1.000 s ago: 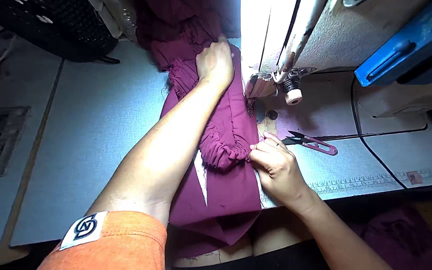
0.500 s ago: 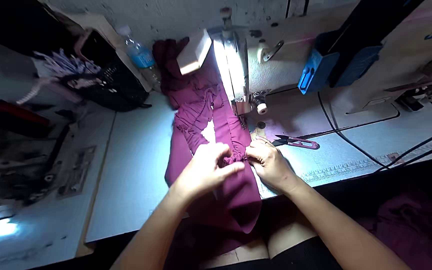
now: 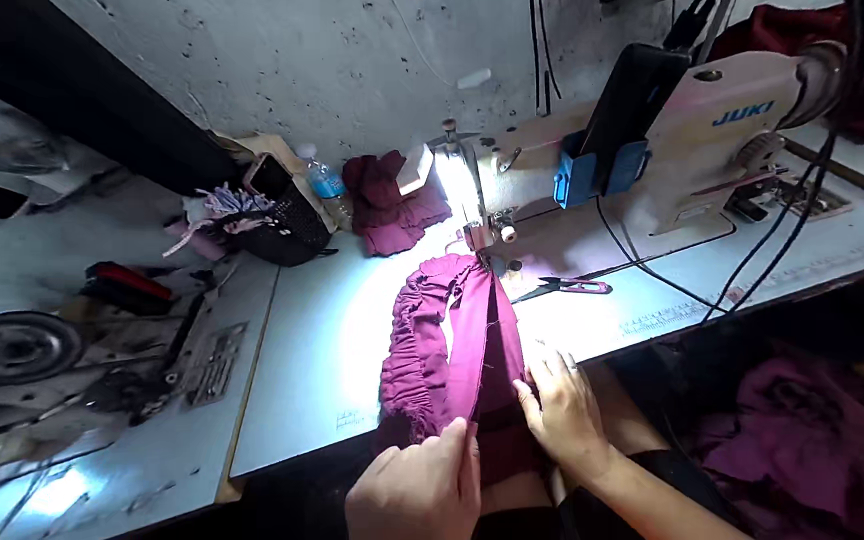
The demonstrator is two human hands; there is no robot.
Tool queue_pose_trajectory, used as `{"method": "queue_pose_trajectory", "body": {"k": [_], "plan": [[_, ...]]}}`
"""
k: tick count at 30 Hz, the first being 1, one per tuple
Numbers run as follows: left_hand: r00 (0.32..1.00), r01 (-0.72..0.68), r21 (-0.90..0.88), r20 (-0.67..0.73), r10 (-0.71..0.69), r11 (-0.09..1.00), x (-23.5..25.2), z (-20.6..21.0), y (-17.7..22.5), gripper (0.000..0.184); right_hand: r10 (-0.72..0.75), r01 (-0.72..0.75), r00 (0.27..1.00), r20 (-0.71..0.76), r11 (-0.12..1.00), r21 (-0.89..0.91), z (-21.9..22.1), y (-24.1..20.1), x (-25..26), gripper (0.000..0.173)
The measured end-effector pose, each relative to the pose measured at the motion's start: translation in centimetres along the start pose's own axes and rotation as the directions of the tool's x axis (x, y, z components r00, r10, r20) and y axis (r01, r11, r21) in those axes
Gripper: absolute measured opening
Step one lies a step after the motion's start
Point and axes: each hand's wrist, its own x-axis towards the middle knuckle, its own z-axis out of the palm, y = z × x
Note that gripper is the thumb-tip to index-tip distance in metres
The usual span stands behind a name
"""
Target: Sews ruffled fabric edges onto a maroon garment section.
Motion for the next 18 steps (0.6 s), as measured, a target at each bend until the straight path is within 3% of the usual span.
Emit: {"method": "queue_pose_trajectory", "body": {"k": [3, 5, 7, 9, 12, 15, 18], "plan": [[0.998, -0.022, -0.074, -0.054, 0.018, 0.997, -0.6, 0.0, 1.2, 0.030, 0.179, -0.178, 0.984, 0.019, 0.949, 0.258, -0.9, 0.8, -1.5, 0.023], [0.997, -0.043, -0.123, -0.063, 0.036, 0.992, -1.4, 1.0, 2.0, 0.028, 0.350, -0.427, 0.900, 0.258, 0.826, 0.369, -1.5, 1.3, -2.5, 0.041], [0.996, -0.079, -0.160, -0.051, 0.072, 0.984, -2.6, 2.4, 2.8, 0.028, 0.421, -0.603, 0.787, 0.451, 0.676, 0.422, -1.0, 1.9, -3.0, 0.062], [0.992, -0.125, -0.176, -0.031, 0.121, 0.977, -3.4, 3.6, 3.4, 0.030, 0.394, -0.608, 0.791, 0.468, 0.588, 0.533, 0.4, 2.8, -3.5, 0.055], [0.992, -0.128, -0.208, -0.026, 0.125, 0.970, -4.0, 4.8, 3.6, 0.028, 0.262, -0.491, 0.871, 0.415, 0.471, 0.733, 0.6, 3.0, -4.3, 0.013], [0.998, -0.055, -0.289, -0.021, 0.051, 0.956, -4.3, 5.8, 3.7, 0.022, 0.145, -0.541, 0.841, 0.521, 0.228, 0.810, -2.2, 0.9, -5.6, 0.010], [0.999, -0.025, -0.315, 0.017, 0.032, 0.949, -3.9, 6.1, 3.7, 0.021, 0.121, -0.614, 0.789, 0.602, 0.179, 0.768, -4.1, 0.3, -6.5, 0.007]]}}
